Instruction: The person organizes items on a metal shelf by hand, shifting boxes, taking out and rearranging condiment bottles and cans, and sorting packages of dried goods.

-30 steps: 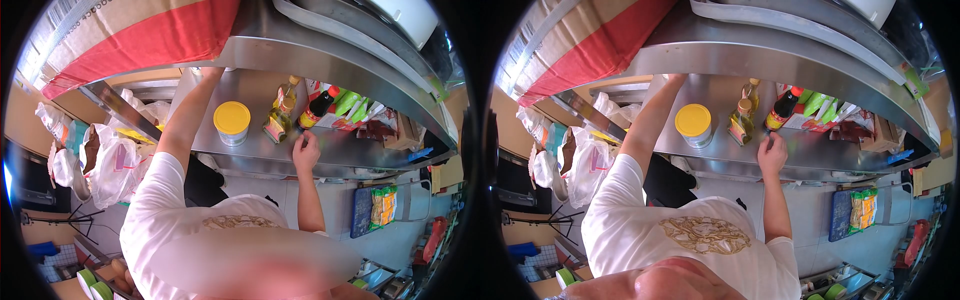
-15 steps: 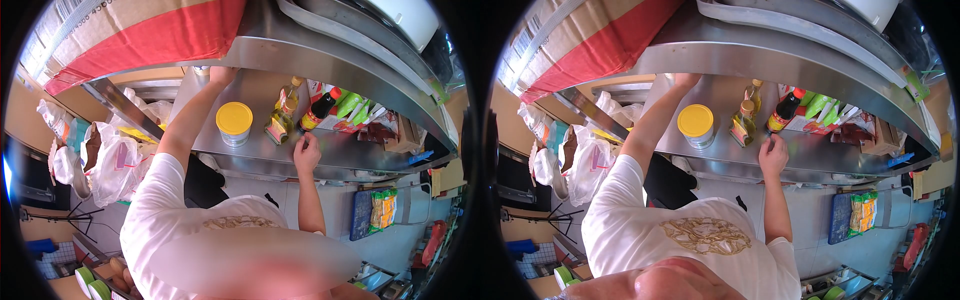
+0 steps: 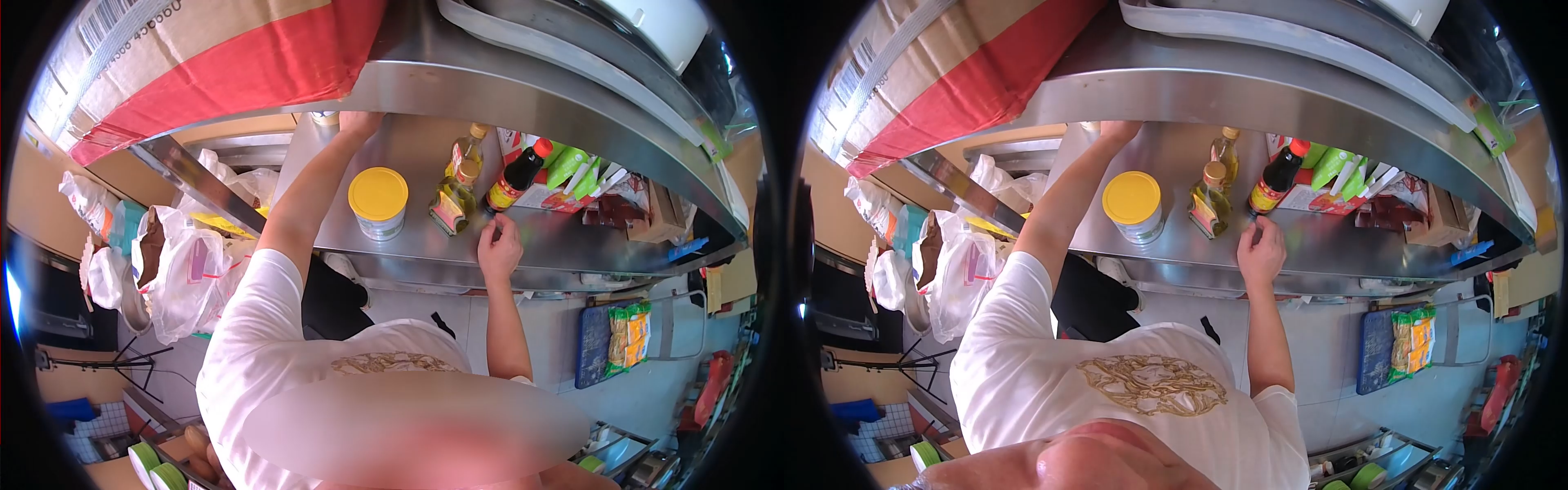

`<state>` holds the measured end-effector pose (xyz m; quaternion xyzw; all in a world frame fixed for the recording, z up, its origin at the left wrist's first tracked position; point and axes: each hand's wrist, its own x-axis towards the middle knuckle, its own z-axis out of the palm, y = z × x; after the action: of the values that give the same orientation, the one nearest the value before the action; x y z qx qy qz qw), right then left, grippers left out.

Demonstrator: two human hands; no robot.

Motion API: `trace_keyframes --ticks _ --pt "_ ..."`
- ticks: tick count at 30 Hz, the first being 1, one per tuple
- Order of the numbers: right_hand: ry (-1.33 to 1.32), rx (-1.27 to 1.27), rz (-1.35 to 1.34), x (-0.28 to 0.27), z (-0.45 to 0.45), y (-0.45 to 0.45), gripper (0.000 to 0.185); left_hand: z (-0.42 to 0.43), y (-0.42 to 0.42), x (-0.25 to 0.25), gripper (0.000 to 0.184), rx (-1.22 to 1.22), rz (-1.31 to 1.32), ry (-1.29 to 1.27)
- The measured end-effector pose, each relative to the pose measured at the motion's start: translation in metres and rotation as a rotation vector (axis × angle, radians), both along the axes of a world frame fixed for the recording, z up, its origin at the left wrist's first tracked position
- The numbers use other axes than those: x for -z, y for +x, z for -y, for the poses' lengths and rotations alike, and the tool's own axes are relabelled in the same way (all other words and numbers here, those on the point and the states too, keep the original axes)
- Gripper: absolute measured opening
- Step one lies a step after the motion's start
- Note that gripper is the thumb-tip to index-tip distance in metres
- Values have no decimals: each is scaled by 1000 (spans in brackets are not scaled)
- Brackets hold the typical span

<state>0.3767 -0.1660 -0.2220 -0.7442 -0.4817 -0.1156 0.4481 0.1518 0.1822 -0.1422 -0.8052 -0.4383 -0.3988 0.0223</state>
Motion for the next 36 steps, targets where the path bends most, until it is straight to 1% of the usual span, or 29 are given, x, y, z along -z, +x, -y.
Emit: trace_keyframes --ticks 3,6,9,12,15,18,19,20,22,26,29,32,33,34,36 --pt "0 -1 3 1 -1 1 21 -2 3 3 51 -10 -5 -29" --pt "15 -6 16 1 0 2 21 -12 1 17 51 -13 -73 14" --pt "6 -5 13 0 0 1 21 -8 -6 18 49 21 -128 -62" --pt "8 -7 17 0 1 1 21 9 -16 11 40 6 -105 -200" --pt "4 -8 4 1 0 1 21 22 -37 20 30 152 20 -170" --pt "4 2 37 3 -1 2 21 17 -56 53 24 246 266 -468" --pt "5 0 36 5 -1 2 20 23 -65 58 25 307 305 -499" --pt "19 -8 41 6 -2 4 20 30 -70 62 25 316 393 -593" --pt "54 -28 53 7 -3 4 19 63 -83 55 25 326 572 -775" --pt "24 -15 53 8 -4 4 18 119 -101 55 37 336 859 -899" --pt "-3 -11 36 9 -3 3 18 165 -112 50 42 342 1028 -842" --pt "-33 -2 17 5 -3 1 18 209 -109 57 47 309 1032 -643" --pt "-38 -3 24 4 -3 1 18 219 -110 67 51 312 941 -566" --pt "-41 -4 30 3 -3 1 18 228 -109 75 59 352 931 -528" --pt "-30 -3 38 4 -4 3 18 247 -105 84 71 347 838 -473"
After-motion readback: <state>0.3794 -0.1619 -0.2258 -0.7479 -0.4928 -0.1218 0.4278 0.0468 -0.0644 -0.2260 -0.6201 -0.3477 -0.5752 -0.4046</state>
